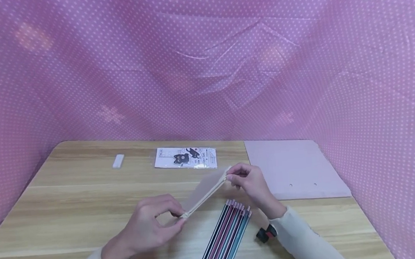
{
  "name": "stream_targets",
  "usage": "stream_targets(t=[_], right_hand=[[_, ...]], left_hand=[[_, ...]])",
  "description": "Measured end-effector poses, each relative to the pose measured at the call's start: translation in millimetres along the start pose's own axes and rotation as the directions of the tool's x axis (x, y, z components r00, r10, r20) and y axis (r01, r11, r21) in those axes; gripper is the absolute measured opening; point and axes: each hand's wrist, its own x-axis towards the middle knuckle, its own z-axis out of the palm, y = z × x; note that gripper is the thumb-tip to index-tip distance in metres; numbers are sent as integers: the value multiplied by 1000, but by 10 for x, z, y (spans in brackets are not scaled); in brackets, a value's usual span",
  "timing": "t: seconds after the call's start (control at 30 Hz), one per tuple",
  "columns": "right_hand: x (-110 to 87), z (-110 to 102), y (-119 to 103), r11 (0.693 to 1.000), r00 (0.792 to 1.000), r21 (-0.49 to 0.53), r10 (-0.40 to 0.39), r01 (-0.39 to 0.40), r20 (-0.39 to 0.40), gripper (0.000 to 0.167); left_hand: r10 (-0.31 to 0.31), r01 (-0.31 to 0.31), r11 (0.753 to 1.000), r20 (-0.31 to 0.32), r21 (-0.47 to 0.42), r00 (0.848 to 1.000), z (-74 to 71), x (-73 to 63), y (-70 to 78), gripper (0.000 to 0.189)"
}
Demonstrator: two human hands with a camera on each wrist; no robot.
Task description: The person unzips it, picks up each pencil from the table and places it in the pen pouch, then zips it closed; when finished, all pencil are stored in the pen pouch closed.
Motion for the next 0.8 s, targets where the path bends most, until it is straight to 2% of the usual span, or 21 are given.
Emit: stream_targets(t=[0.13,0.3,0.53,0.67,0.8], right_hand=[[39,-50,23,1000,1000,-1,24,-24,17,15],[105,-105,85,999,999,-13,43,-44,-18,15],[167,-206,119,993,996,109,60,-52,-68,9],[178,-225,109,991,996,127,47,-36,-78,9],[195,-224,111,994,996,99,49,-42,-70,10]], left_hand=[[-56,56,998,26,1,998,-15,-4,6,16],[-88,88,996,37,4,995,-32,1,26,19],[-137,138,990,48,-11,989,-58,4,68,13],[-128,129,991,51,-18,990,-63,6,70,19],[-68,69,997,39,-31,997,-59,11,56,29]])
